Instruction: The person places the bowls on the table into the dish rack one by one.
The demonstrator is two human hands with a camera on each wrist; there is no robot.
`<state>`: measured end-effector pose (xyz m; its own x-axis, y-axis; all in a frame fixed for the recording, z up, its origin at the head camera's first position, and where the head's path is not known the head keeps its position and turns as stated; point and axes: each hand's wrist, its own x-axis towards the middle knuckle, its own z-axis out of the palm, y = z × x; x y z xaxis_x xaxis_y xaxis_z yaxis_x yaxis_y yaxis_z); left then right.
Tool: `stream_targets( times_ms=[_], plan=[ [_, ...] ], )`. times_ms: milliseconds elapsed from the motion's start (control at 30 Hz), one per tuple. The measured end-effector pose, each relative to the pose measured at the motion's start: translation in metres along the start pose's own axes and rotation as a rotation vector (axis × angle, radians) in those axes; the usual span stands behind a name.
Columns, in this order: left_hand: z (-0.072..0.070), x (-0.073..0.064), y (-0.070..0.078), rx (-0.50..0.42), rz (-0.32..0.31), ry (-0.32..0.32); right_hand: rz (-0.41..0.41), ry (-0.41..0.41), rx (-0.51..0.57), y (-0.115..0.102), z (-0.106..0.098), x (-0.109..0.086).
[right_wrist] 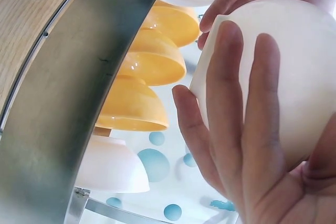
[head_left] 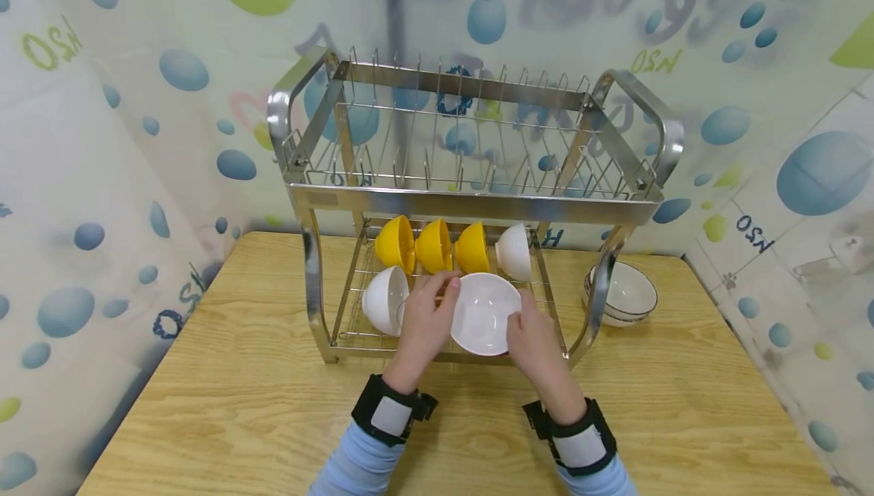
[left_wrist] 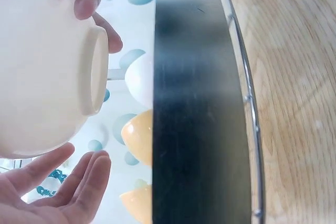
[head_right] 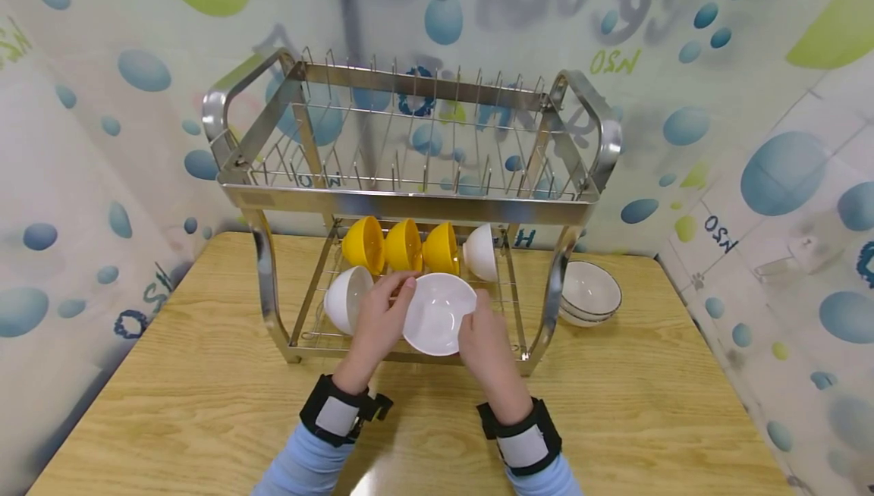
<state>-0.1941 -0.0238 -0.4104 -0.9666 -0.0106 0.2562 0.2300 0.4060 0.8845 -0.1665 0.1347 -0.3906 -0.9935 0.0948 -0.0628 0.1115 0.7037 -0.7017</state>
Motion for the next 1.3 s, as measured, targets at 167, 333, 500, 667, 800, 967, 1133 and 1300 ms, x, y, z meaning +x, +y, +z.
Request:
stream_targets(
  times_ms=[167, 333, 500, 667, 800, 967, 1133, 1300],
  plan=[
    [-0.002, 0.001, 0.000, -0.034, -0.016, -0.034, -0.034, 0.015, -0.022, -0.001, -0.001, -0.002],
    [-0.004, 0.001, 0.000, -0.093, -0.070, -0.078, -0.018, -0.004, -0.008, -0.002, -0.001, -0.003],
    [-0.005, 0.001, -0.002, -0.173, -0.117, -0.145, -0.019, -0.005, -0.003, -0.002, -0.002, -0.004],
    [-0.008, 0.002, -0.005, -0.252, -0.161, -0.233, -0.020, -0.010, -0.009, -0.001, -0.003, -0.005],
    [-0.011, 0.003, -0.007, -0.395, -0.206, -0.348, -0.021, -0.018, -0.021, 0.000, -0.006, -0.006],
    [-0.013, 0.005, -0.011, -0.548, -0.272, -0.487, -0.016, -0.033, -0.015, 0.002, -0.008, -0.006],
    [-0.014, 0.005, -0.014, -0.603, -0.292, -0.556, -0.014, -0.038, -0.011, 0.003, -0.008, -0.006],
    [-0.015, 0.006, -0.017, -0.592, -0.300, -0.577, -0.022, -0.033, -0.011, 0.004, -0.007, -0.006]
  ],
)
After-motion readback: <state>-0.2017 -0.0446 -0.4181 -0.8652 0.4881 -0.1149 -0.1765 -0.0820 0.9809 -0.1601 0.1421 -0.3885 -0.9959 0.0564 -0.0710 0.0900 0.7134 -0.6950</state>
